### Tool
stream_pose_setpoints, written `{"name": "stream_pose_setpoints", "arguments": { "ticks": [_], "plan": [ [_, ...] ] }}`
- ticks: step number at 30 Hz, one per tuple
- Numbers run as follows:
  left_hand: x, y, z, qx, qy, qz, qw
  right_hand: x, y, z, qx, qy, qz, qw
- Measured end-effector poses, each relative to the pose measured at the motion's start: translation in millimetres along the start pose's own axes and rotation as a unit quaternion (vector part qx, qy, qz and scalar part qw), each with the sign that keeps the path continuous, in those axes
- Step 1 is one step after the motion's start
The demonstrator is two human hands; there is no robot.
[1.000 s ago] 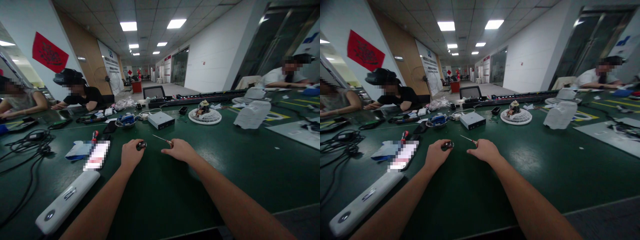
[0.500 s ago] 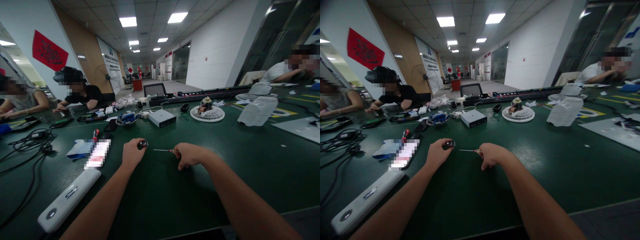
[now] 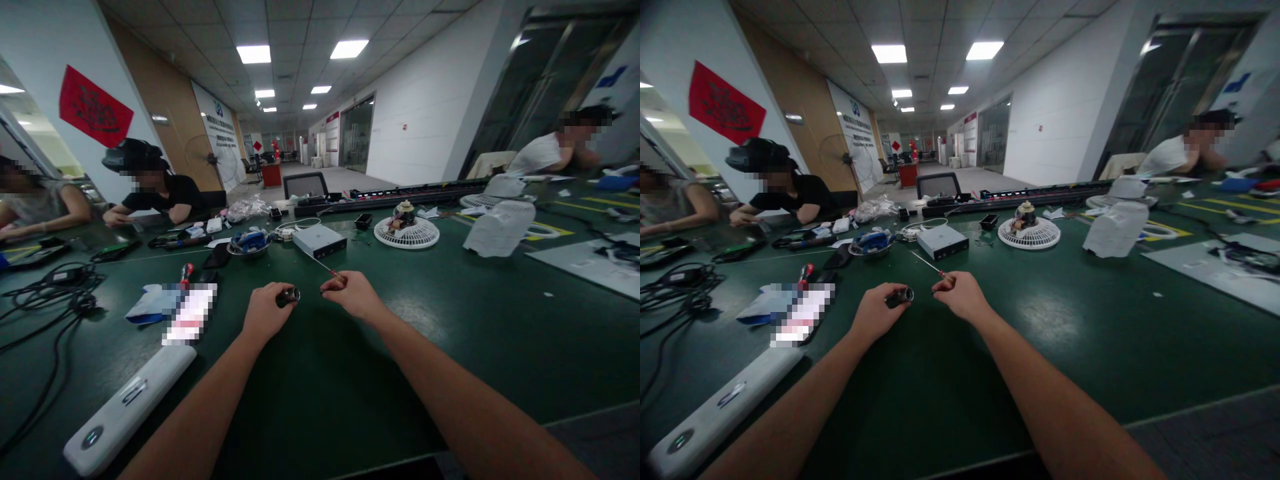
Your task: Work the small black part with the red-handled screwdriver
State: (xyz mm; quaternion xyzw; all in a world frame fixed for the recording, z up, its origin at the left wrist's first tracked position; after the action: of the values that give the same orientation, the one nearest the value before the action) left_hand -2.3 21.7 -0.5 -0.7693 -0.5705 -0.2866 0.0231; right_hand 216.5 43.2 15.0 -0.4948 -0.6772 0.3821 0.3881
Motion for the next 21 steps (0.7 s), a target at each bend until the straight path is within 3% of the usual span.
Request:
{"name": "stream_pose_setpoints", "arguments": {
  "ticks": [7,13,21],
  "plan": [
    [-3.3,17.6,-5.1,0.000,-0.024,0.113,0.993,-3.5,2.5,17.9,0.057,-0.023,-0.054,0.997],
    [-4.6,20.4,-8.5,0.000,-0.031,0.174,0.984,-7.5,1.9,20.0,-0.040,0.011,-0.100,0.994],
    [-4.4,15.4,-7.0,-0.010,-0.024,0.172,0.985,-8.1,-0.2,19.8,-0.005,-0.014,-0.027,1.000]
  ]
}}
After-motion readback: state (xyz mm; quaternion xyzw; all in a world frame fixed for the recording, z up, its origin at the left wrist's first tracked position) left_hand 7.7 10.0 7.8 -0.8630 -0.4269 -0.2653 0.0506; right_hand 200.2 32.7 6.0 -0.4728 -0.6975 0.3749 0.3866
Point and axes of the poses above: each hand's wrist, its own x-axis towards the middle knuckle, its own z-axis out of the palm, y = z × x, the point moved 1 cm from there along x, towards the middle knuckle, and after that the axes turned 7 degrees about x, right-handed, at the moved point
